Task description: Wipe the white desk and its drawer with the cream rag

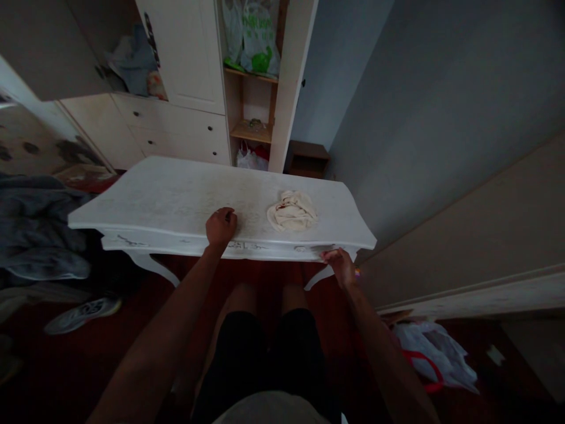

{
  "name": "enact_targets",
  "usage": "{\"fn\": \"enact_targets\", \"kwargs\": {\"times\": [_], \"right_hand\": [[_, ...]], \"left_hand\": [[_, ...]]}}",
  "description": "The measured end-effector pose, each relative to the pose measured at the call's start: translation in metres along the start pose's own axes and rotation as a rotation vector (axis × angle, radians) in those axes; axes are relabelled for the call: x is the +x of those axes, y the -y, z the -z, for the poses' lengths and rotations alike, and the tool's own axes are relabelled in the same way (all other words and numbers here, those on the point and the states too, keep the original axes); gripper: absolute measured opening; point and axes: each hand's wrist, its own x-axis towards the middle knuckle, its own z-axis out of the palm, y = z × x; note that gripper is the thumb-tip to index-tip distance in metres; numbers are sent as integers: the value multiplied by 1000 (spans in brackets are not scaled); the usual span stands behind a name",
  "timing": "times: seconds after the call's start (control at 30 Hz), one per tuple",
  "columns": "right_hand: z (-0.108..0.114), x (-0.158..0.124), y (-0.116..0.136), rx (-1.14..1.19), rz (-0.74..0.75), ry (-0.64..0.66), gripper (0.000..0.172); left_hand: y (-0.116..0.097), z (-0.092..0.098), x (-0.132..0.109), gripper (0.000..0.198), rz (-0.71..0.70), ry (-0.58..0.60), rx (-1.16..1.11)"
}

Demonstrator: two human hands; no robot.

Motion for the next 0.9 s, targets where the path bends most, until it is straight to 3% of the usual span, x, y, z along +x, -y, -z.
{"fn": "enact_targets", "kwargs": {"times": [0.13, 0.3, 0.6, 0.9], "right_hand": [[-23, -3, -23, 62, -422, 102, 28], [-55, 7, -30, 314, -665, 161, 35], [-71, 23, -32, 419, -765, 82, 27], [-73, -4, -33, 472, -775, 39, 23]], "left_hand": [[-1, 0, 0, 31, 4, 7, 2], [-1, 1, 0, 30, 13, 2, 14], [2, 0, 0, 31, 3, -13, 31], [1, 1, 1, 28, -3, -7, 45]]}}
